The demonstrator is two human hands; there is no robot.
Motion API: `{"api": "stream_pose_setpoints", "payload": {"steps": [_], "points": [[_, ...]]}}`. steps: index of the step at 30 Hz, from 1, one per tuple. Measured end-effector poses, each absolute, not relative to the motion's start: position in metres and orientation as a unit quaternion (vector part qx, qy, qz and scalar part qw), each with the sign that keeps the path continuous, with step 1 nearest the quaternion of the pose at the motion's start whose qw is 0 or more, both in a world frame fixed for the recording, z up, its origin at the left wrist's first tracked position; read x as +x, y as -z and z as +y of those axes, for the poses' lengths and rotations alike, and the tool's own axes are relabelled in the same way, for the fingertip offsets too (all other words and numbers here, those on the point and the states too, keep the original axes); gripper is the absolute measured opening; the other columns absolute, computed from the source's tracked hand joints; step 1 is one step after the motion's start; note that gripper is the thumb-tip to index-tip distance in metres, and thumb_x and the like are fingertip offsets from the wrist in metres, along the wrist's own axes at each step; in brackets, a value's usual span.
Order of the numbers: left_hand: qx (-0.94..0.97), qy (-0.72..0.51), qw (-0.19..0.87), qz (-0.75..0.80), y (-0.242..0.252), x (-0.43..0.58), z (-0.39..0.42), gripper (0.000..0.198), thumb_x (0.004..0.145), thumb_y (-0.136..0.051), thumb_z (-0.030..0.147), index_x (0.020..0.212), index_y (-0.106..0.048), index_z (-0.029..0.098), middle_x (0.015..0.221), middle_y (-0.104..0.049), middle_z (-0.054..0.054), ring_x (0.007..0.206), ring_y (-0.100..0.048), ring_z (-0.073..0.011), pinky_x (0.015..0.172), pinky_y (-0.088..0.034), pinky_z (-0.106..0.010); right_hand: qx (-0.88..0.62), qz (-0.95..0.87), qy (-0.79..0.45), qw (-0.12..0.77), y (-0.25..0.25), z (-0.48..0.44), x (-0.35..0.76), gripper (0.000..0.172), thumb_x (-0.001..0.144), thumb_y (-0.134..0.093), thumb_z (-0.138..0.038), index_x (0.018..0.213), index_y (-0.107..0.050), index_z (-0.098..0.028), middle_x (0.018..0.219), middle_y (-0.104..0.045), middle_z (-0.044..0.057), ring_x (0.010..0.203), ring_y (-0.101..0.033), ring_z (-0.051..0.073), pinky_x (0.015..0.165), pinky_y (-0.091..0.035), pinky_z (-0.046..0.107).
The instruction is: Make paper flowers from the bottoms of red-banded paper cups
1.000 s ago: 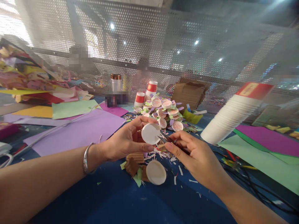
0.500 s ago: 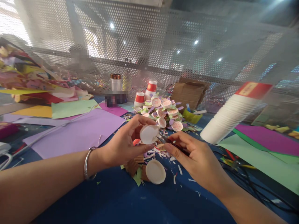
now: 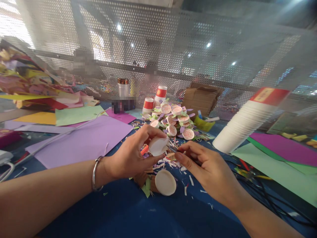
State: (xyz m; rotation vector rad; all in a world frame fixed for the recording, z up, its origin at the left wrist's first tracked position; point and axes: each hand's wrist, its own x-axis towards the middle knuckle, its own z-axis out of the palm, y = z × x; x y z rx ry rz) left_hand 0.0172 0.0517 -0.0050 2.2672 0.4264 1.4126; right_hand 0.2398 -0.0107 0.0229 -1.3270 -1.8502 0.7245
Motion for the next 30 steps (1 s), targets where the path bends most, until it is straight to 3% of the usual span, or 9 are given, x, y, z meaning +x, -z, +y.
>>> {"api": "stream_pose_setpoints", "payload": {"steps": [5,11,20,30], "points": [[0.831,-0.513,0.152,0.154,0.006,0.018,0.049,0.040,0.087,-0.074,0.016,0.120,-0.053,0.023,0.115,-0.065,-0.008,0.107,-0.065,-0.0186,0.092,-0.053,-0.032,-0.505,-0.719,-0.302,0.371,-0.024,-0.010,0.239,0.028,0.097,-0.062,-0.050,0.093,-0.065,-0.023,0.077,-0.067,-0.001,0.073,-0.062,0.016,0.062,-0.046,0.027],[0.818,-0.520,0.175,0.172,0.008,0.018,0.046,0.039,0.085,-0.077,0.020,0.118,-0.055,0.022,0.114,-0.066,-0.009,0.098,-0.066,-0.0191,0.086,-0.054,-0.033,-0.497,-0.723,-0.305,0.371,-0.024,-0.011,0.242,0.028,0.098,-0.060,-0.051,0.093,-0.065,-0.023,0.079,-0.069,0.001,0.068,-0.059,0.016,0.058,-0.044,0.028],[0.717,-0.522,0.434,0.161,0.001,0.027,0.046,0.047,0.077,-0.084,0.020,0.107,-0.049,0.021,0.102,-0.060,-0.003,0.088,-0.063,-0.0139,0.078,-0.054,-0.025,-0.511,-0.740,-0.250,0.359,-0.024,-0.010,0.241,0.025,0.099,-0.058,-0.047,0.093,-0.066,-0.024,0.075,-0.071,0.000,0.065,-0.061,0.016,0.056,-0.045,0.028],[0.637,-0.525,0.541,0.161,0.000,0.033,0.038,0.053,0.071,-0.089,0.020,0.102,-0.046,0.022,0.092,-0.059,0.001,0.076,-0.060,-0.0106,0.068,-0.051,-0.023,-0.519,-0.753,-0.184,0.359,-0.020,-0.010,0.243,0.025,0.100,-0.057,-0.047,0.098,-0.066,-0.023,0.080,-0.074,0.002,0.070,-0.066,0.018,0.055,-0.044,0.030]]}}
